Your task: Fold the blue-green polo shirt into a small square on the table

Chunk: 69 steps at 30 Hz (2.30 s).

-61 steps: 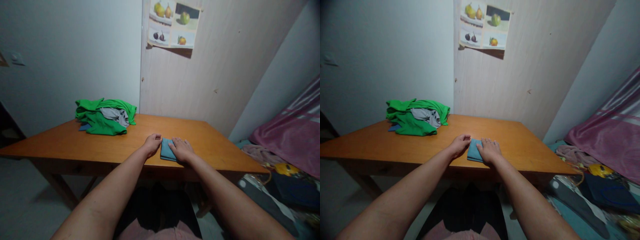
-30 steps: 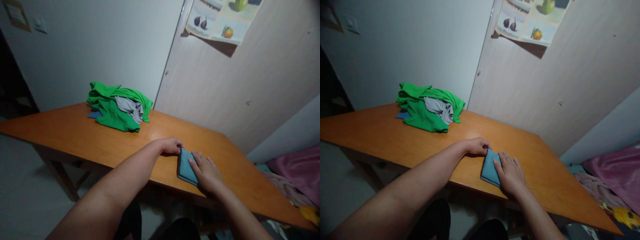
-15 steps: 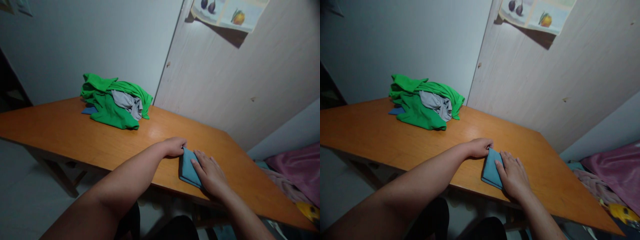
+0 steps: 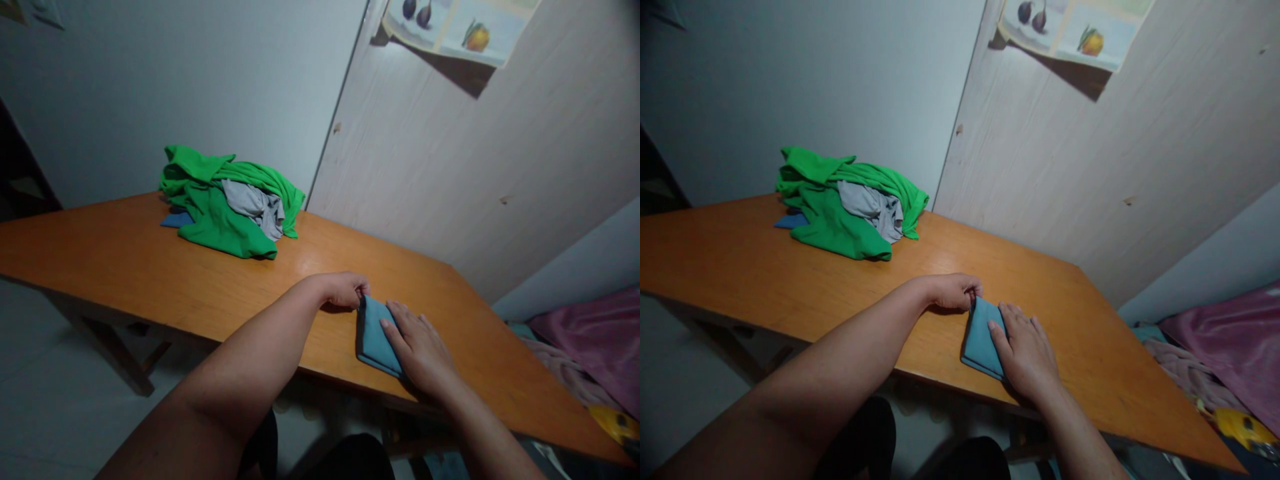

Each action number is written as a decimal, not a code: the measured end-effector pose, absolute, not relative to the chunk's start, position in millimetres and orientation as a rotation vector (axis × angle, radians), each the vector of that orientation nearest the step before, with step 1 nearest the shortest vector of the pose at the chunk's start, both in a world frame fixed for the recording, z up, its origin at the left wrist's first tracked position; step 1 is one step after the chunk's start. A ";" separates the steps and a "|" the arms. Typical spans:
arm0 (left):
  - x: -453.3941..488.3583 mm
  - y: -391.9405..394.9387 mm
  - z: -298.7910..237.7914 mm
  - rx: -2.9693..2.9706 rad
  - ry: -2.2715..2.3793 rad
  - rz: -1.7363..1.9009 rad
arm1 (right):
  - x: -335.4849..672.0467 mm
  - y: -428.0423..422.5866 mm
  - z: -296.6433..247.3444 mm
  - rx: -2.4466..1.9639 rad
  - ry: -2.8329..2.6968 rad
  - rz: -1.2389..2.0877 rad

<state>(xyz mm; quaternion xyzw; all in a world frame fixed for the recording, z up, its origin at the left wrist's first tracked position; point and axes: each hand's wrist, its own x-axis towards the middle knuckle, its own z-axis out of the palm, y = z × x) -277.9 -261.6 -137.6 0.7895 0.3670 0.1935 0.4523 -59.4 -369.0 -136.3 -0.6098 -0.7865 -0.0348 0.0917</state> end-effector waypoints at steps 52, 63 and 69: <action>-265.8 -273.8 -137.6 2.334 1.159 0.567 | -59.9 -367.7 -139.9 -1.779 -2.305 -0.099; -268.6 -262.0 -132.9 2.228 1.111 0.684 | -63.3 -369.3 -136.1 -1.798 -2.307 -0.080; -268.7 -265.2 -139.4 2.204 1.041 0.676 | -63.7 -367.7 -136.0 -1.811 -2.314 -0.079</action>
